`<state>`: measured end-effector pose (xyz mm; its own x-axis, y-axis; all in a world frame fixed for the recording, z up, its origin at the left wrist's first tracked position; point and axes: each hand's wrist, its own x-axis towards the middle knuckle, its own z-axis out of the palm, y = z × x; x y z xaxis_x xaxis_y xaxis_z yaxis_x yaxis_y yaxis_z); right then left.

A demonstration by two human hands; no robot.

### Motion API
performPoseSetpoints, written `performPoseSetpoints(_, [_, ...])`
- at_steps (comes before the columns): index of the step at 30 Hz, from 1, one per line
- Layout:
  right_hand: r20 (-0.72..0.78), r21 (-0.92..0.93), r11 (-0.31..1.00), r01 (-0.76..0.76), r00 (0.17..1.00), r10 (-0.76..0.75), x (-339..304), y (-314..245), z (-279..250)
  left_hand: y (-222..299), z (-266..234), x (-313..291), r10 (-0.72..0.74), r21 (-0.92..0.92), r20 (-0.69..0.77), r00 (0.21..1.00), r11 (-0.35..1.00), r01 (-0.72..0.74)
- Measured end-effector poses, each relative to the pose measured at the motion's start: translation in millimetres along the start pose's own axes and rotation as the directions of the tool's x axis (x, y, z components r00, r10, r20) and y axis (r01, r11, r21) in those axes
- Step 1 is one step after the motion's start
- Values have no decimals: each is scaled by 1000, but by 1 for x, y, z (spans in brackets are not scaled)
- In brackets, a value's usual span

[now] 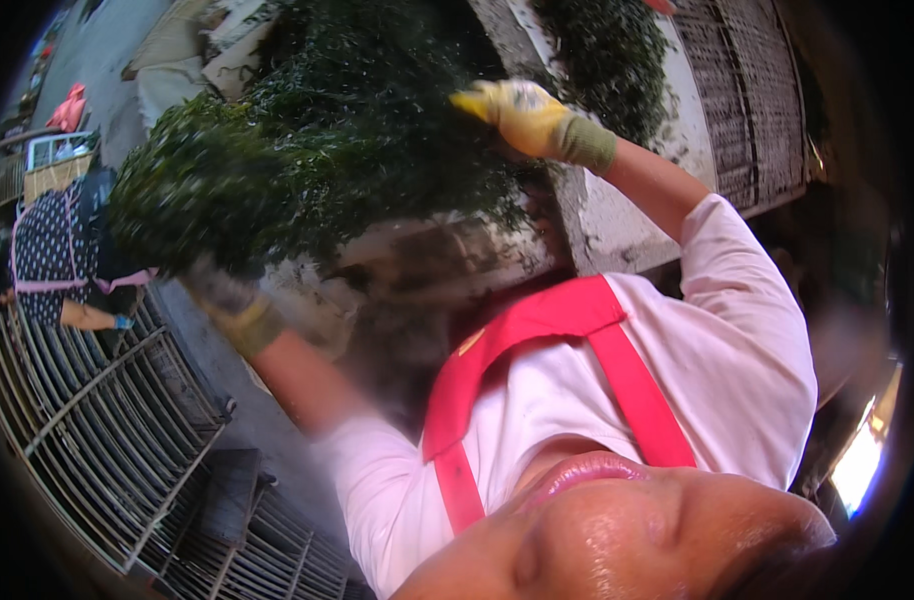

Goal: The person processes green leaves by hand and using a tray. They scoop handfuls of leaves from a large pile, spread them across the surface of a grid-like tray, and press them through the openings.

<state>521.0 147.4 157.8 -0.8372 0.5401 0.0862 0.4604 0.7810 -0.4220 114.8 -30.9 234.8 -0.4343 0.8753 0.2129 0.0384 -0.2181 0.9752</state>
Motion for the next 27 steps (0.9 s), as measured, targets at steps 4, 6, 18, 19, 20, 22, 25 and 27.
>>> performPoseSetpoints(4, [-14, 431, 902, 36, 999, -33, 5, -5, -7, -49, 31, -15, -14, 766, 89, 996, 640, -59])
performPoseSetpoints(6, [-51, 274, 958, -83, 994, 101, 30, -1, 10, -66, 81, -45, -99, 822, 243, 965, 549, -151])
performPoseSetpoints(18, [46, 792, 551, -262, 926, 374, 42, -27, 91, -152, 103, -56, -136, 534, 214, 967, 846, 1])
performPoseSetpoints(19, [-27, 799, 576, -174, 946, 324, 33, -43, 61, -131, 101, -54, 3, 478, 304, 953, 864, -155])
performPoseSetpoints(20, [-92, 805, 590, -67, 967, 236, 31, -57, 41, -104, 75, -49, 251, 622, 598, 761, 452, -639])
performPoseSetpoints(22, [-17, 851, 517, -93, 979, 205, 15, -61, 23, -72, 58, -36, 502, 515, 759, 414, -73, -854])
performPoseSetpoints(25, [85, 617, 787, -1, 994, -65, 35, -66, 13, -9, 11, -31, 556, 529, 611, 563, 243, -813])
performPoseSetpoints(27, [242, 287, 938, -196, 962, 127, 37, -41, 11, 5, 14, -14, 612, 393, 535, 582, 430, -813])
